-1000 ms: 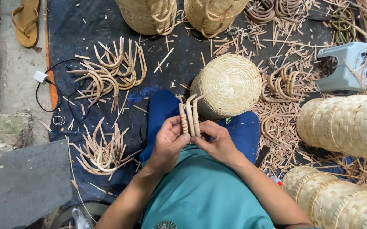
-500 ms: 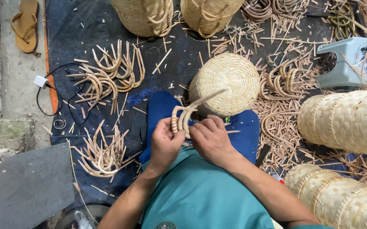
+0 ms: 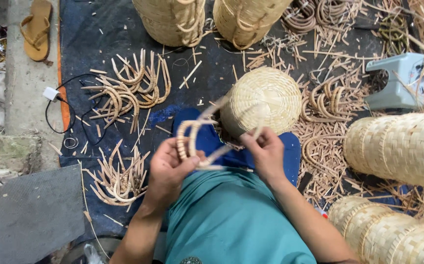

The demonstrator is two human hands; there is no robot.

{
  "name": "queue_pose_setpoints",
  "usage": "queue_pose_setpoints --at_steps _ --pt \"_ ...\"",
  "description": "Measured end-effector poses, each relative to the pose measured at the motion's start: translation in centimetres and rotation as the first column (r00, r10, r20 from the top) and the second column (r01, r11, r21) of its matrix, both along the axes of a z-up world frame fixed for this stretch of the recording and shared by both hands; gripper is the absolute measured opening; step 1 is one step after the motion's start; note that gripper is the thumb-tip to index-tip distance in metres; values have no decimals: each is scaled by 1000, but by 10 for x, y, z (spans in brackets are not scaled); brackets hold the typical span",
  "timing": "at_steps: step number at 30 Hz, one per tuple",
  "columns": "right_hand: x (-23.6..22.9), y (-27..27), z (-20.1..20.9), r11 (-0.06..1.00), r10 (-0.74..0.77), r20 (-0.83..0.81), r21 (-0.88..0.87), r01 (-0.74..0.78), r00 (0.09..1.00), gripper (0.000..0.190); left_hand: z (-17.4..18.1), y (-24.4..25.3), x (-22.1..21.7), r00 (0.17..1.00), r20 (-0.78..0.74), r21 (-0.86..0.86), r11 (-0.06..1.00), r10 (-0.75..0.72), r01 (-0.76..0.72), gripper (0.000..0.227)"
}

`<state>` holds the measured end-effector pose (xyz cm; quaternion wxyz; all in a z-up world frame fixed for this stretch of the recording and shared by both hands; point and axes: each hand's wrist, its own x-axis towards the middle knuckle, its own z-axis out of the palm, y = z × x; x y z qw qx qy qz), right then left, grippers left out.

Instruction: Manually attaching curved wooden or bamboo strips to circular woven basket structures.

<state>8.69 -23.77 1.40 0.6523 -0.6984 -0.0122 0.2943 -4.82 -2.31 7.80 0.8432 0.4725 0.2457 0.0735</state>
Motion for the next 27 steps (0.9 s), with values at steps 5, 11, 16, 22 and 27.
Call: queue_pose_setpoints --at_steps 5,11,16,22,27 --pt "-14 15 31 978 207 471 -78 -193 858 20 -15 -8 8 994 -60 27 995 96 -94 35" --pt "-15 27 36 891 438 604 -189 -413 666 35 -50 -34 14 986 47 -104 983 158 -152 35" --pt "-15 28 40 851 499 647 -242 -466 576 36 -52 -40 14 988 46 -167 976 147 -137 35" --pt "-9 25 38 883 429 697 -192 -427 574 24 -54 -41 10 983 126 -192 975 135 -109 23" --pt "-2 13 38 908 418 476 -185 -377 774 16 -38 -36 6 998 32 137 990 -49 44 21"
